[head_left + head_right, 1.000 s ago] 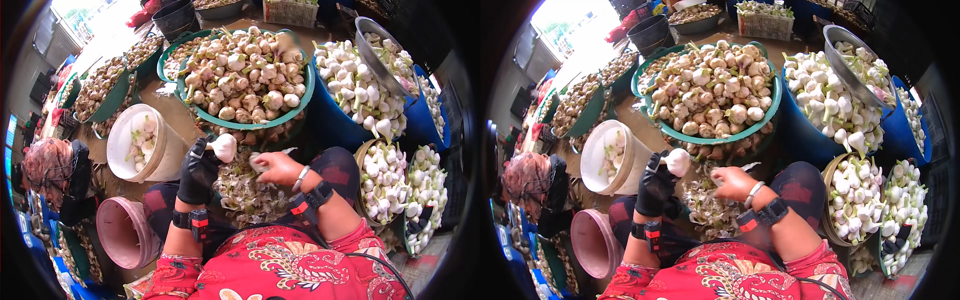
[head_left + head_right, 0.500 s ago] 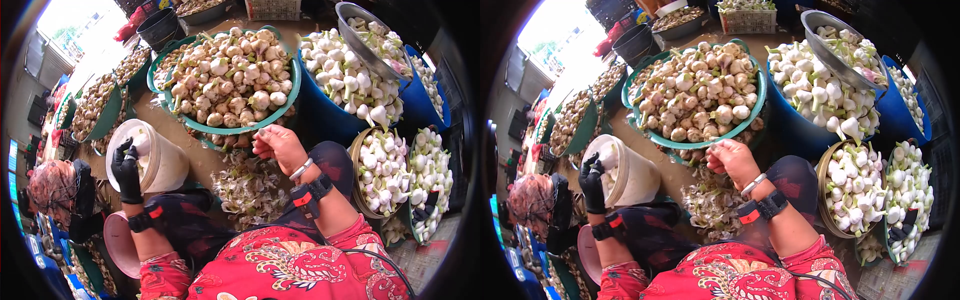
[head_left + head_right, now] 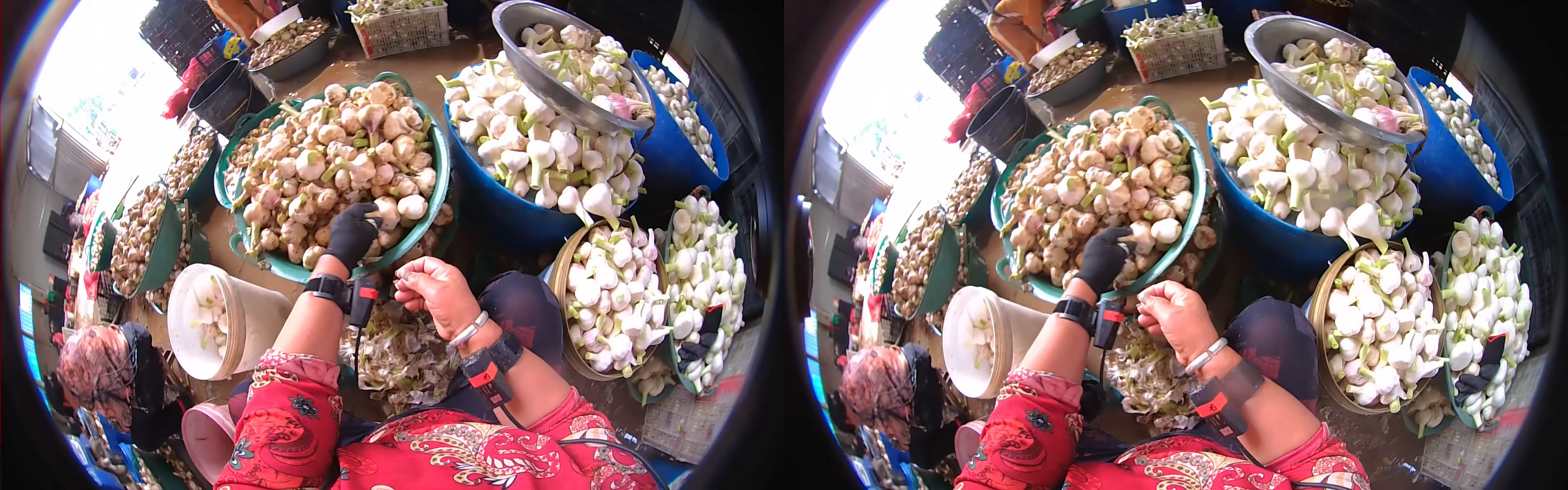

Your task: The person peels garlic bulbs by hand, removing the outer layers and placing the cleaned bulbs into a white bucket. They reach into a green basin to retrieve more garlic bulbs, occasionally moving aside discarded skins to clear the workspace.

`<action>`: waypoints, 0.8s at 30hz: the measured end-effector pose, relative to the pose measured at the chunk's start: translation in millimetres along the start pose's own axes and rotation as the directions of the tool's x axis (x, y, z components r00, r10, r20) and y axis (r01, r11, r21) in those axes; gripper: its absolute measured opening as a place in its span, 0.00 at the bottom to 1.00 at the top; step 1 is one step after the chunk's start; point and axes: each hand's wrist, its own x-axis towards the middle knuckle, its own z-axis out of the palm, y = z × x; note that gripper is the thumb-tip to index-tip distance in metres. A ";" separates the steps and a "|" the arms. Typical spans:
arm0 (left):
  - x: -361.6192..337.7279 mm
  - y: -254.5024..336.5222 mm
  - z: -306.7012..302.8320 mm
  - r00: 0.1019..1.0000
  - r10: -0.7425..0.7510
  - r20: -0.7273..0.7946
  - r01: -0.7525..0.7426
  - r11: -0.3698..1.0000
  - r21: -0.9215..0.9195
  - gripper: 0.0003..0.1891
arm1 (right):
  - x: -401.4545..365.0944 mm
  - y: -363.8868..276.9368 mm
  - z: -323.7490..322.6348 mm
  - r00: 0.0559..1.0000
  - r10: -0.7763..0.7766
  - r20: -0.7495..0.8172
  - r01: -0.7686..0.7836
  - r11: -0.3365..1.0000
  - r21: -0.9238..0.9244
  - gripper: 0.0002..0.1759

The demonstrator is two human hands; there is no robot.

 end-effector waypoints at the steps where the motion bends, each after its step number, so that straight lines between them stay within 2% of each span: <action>1: 2.9 7.9 -7.1 0.979 -0.169 0.113 0.186 0.969 -0.163 0.21 | 0.9 -1.9 -1.2 1.000 0.001 -0.007 -0.001 1.000 0.009 0.08; 2: -0.5 13.7 -19.0 0.950 -0.276 0.143 0.305 0.914 -0.266 0.18 | 2.2 -3.2 -1.1 0.997 -0.067 -0.033 0.067 0.998 0.005 0.10; 3: -9.2 30.5 -37.1 0.940 -0.277 0.201 0.340 0.817 -0.466 0.17 | 3.1 -3.5 -0.3 0.990 -0.130 -0.055 0.130 0.991 -0.001 0.14; 4: -22.7 46.0 -55.2 0.929 -0.273 0.250 0.370 0.675 -0.639 0.17 | 4.9 -5.7 0.6 0.990 -0.142 -0.029 0.140 0.989 -0.046 0.33; 6: -57.2 70.4 -82.0 0.912 -0.264 0.313 0.409 0.630 -0.660 0.16 | 9.6 1.9 6.1 0.926 -0.371 0.072 0.374 0.871 -0.318 0.48; 7: -77.0 79.4 -88.2 0.894 -0.273 0.354 0.446 0.601 -0.663 0.16 | 6.3 -2.4 11.7 0.926 -0.340 0.163 0.377 0.858 -0.350 0.56; 8: -95.8 88.4 -92.8 0.881 -0.257 0.397 0.471 0.535 -0.701 0.17 | 6.9 2.1 18.4 0.897 -0.363 0.251 0.402 0.907 -0.125 0.51; 10: -127.3 91.5 -95.3 0.887 -0.290 0.360 0.457 0.432 -0.778 0.17 | 6.0 6.8 18.7 0.925 -0.149 0.348 0.194 0.976 -0.097 0.45; 11: -139.1 92.4 -91.4 0.901 -0.293 0.320 0.407 0.312 -0.859 0.15 | 1.6 10.9 23.5 0.923 -0.137 0.359 0.188 0.976 -0.110 0.45; 12: -148.9 87.7 -89.7 0.902 -0.302 0.308 0.397 0.303 -0.866 0.15 | -3.6 15.3 28.9 0.921 -0.218 0.323 0.278 0.948 -0.154 0.42; 13: -157.1 81.2 -87.2 0.923 -0.288 0.256 0.351 0.358 -0.865 0.14 | -8.5 18.8 33.9 0.908 -0.302 0.290 0.367 0.909 -0.201 0.39; 14: -163.9 77.6 -87.4 0.941 -0.270 0.204 0.304 0.412 -0.859 0.13 | -12.4 22.0 37.7 0.906 -0.297 0.300 0.367 0.906 -0.211 0.39; 15: -167.0 77.2 -90.6 0.999 -0.016 0.049 0.039 0.857 -0.514 0.11 | -15.2 24.8 40.7 0.877 -0.372 0.303 0.455 0.845 -0.282 0.38; 16: -170.7 77.2 -93.1 0.999 -0.014 0.038 0.032 0.854 -0.519 0.11 | -17.9 25.8 43.6 0.839 -0.447 0.309 0.538 0.768 -0.348 0.38; 17: -173.8 77.7 -94.8 0.989 -0.123 0.087 0.149 0.706 -0.692 0.12 | -21.5 25.9 47.0 0.837 -0.449 0.313 0.541 0.763 -0.354 0.38; 18: -175.6 80.1 -96.5 0.963 -0.213 0.162 0.251 0.509 -0.823 0.12 | -25.2 25.7 50.2 0.885 -0.374 0.277 0.438 0.870 -0.225 0.36; 19: -177.6 83.7 -99.3 0.965 -0.208 0.161 0.247 0.504 -0.828 0.12 | -28.3 25.3 51.8 0.924 -0.289 0.252 0.319 0.944 -0.086 0.35; 20: -179.5 88.5 -103.9 0.943 -0.260 0.207 0.294 0.363 -0.884 0.13 | -29.7 25.2 52.1 0.923 -0.292 0.251 0.323 0.942 -0.094 0.35; 21: -181.0 92.5 -107.7 0.917 -0.303 0.261 0.332 0.213 -0.919 0.14 | -30.2 26.3 51.5 0.943 -0.232 0.239 0.236 0.972 0.011 0.34; 22: -182.5 93.7 -109.2 0.917 -0.302 0.261 0.330 0.208 -0.921 0.14 | -30.3 28.1 50.5 0.958 -0.167 0.233 0.143 0.983 0.117 0.33; 24: -184.9 93.8 -111.6 0.917 -0.317 0.242 0.318 0.212 -0.924 0.16 | -28.4 32.3 48.4 0.950 -0.160 0.269 0.121 0.980 0.156 0.32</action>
